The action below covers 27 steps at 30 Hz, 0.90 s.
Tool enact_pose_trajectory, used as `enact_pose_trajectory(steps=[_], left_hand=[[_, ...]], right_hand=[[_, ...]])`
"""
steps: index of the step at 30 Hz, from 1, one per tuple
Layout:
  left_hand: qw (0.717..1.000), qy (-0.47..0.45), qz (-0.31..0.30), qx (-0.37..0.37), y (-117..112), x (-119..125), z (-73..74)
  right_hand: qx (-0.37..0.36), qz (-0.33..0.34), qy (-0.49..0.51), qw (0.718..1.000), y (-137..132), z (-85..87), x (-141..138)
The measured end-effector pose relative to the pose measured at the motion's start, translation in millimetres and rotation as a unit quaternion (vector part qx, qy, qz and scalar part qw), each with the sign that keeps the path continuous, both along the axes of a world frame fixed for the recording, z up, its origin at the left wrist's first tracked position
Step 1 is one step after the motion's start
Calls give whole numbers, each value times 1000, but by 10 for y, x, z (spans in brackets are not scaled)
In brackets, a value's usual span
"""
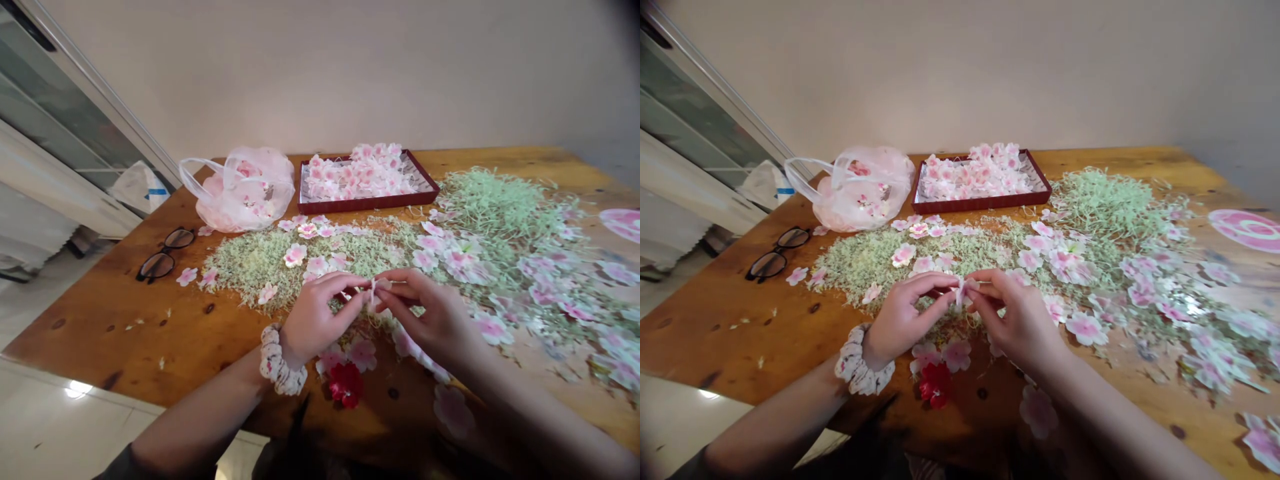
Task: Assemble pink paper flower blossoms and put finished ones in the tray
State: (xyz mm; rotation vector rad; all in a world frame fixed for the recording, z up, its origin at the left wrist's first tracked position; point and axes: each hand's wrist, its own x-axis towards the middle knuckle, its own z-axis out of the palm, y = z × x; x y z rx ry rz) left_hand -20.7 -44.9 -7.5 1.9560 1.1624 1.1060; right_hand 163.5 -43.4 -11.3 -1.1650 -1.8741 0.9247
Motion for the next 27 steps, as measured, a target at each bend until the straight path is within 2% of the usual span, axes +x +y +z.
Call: enact_pose_trajectory(steps=[3,8,11,15,19,22,24,27], left_hand=[[1000,-3,-1,-18,-16,-6,16],[997,-13,-5,-77,-34,-7,26],[988,-29,-9,-152,1,-13,2],[955,-125,-13,-270,64,-44,-14],[907,-235,1,-348,85,-63,-38],[890,-272,26,-366,87,-67,-58],[896,-265,28,-355,90,-73,-59],[909,-249,-13,-334,94,-91,-52]], right_hand=[[17,21,-12,1000,-8,-18,8],[100,-20,-81,992,-30,-48,0],[89,-24,-70,993,-36,-27,-1],[45,-62,1,997,-12,52,47],[4,-87,84,993,43,104,120],[1,-81,113,990,70,129,148],[-7,-74,101,992,71,149,151],[-20,-80,62,995,65,170,141]])
